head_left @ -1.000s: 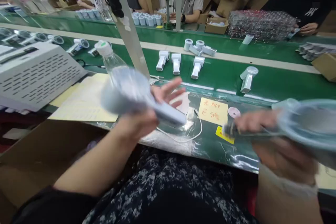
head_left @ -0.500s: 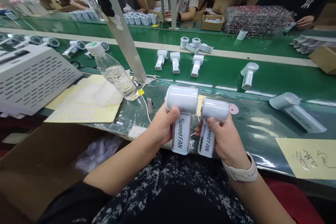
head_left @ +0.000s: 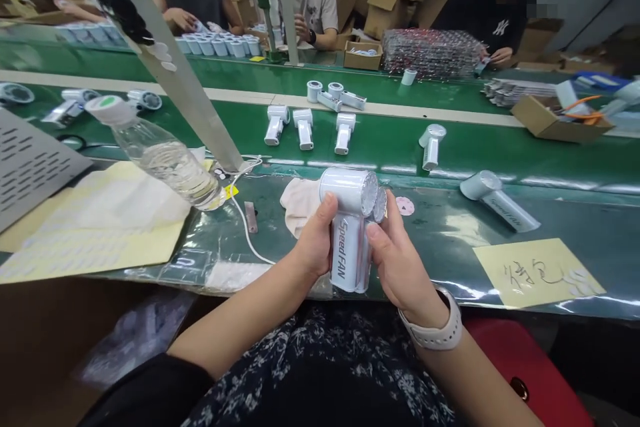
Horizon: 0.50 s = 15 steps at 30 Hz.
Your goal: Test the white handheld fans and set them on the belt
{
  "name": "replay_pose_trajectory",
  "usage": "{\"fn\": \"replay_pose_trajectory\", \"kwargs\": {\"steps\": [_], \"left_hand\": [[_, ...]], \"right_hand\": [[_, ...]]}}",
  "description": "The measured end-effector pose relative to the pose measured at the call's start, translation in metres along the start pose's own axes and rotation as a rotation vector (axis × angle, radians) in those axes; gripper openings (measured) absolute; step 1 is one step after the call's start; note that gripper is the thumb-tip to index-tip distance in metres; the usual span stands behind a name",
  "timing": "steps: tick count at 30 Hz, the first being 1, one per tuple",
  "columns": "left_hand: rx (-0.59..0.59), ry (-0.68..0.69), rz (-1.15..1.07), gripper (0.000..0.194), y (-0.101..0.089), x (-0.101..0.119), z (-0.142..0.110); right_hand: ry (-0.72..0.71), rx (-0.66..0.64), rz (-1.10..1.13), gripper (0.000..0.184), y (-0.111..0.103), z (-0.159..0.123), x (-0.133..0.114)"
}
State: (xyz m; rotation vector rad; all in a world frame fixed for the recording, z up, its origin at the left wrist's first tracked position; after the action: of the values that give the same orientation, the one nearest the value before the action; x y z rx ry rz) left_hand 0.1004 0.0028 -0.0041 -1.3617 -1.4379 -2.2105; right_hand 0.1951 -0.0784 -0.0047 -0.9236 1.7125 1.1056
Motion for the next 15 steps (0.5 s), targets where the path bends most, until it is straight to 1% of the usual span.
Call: {"fn": "replay_pose_trajectory", "kwargs": {"steps": [2, 4, 5, 7, 8, 9, 11, 12, 14, 15], "left_hand": [[-0.011, 0.037, 0.025, 0.076, 0.013, -0.005, 0.009], [-0.042, 0.106, 0.071, 0.075, 0.027, -0.007, 0.019], [-0.078, 0.131, 0.102, 0.076, 0.034, -0.007, 0.025], [-0.154, 0.149, 0.189, 0.077, 0.041, -0.004, 0.036], [-0.172, 0.158, 0.248, 0.077, 0.042, 0.000, 0.041], [-0.168, 0.177, 0.315, 0.074, 0.040, 0.004, 0.045], [-0.106, 0.237, 0.448, 0.067, 0.030, 0.014, 0.051], [-0.076, 0.264, 0.503, 0.063, 0.024, 0.018, 0.052], [-0.065, 0.280, 0.614, 0.056, 0.008, 0.024, 0.053], [-0.081, 0.277, 0.692, 0.053, -0.001, 0.026, 0.053]], "right_hand": [[-0.024, 0.016, 0.014, 0.096, -0.002, 0.000, -0.002], [-0.083, 0.081, 0.004, 0.105, -0.008, 0.003, -0.008], [-0.113, 0.121, -0.020, 0.107, -0.013, 0.006, -0.012], [-0.146, 0.212, -0.135, 0.109, -0.030, 0.016, -0.022], [-0.146, 0.276, -0.235, 0.112, -0.042, 0.022, -0.028], [-0.135, 0.353, -0.367, 0.116, -0.056, 0.030, -0.034], [-0.086, 0.515, -0.689, 0.124, -0.088, 0.047, -0.042], [-0.052, 0.572, -0.858, 0.123, -0.105, 0.055, -0.044], [0.009, 0.642, -1.143, 0.111, -0.137, 0.067, -0.044], [0.006, 0.686, -1.251, 0.101, -0.152, 0.071, -0.042]]}}
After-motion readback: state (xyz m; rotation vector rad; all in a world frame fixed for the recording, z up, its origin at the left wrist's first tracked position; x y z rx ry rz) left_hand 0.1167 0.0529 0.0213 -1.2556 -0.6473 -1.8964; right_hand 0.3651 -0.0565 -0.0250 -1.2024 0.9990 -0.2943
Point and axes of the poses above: each hand's wrist, its own z-axis towards the middle knuckle, its own y-axis out of the palm, x = y × z, the point moved 1 cm from there along z, towards the middle knuckle, and after that the axes turned 14 degrees about y, right-handed, at the moved point
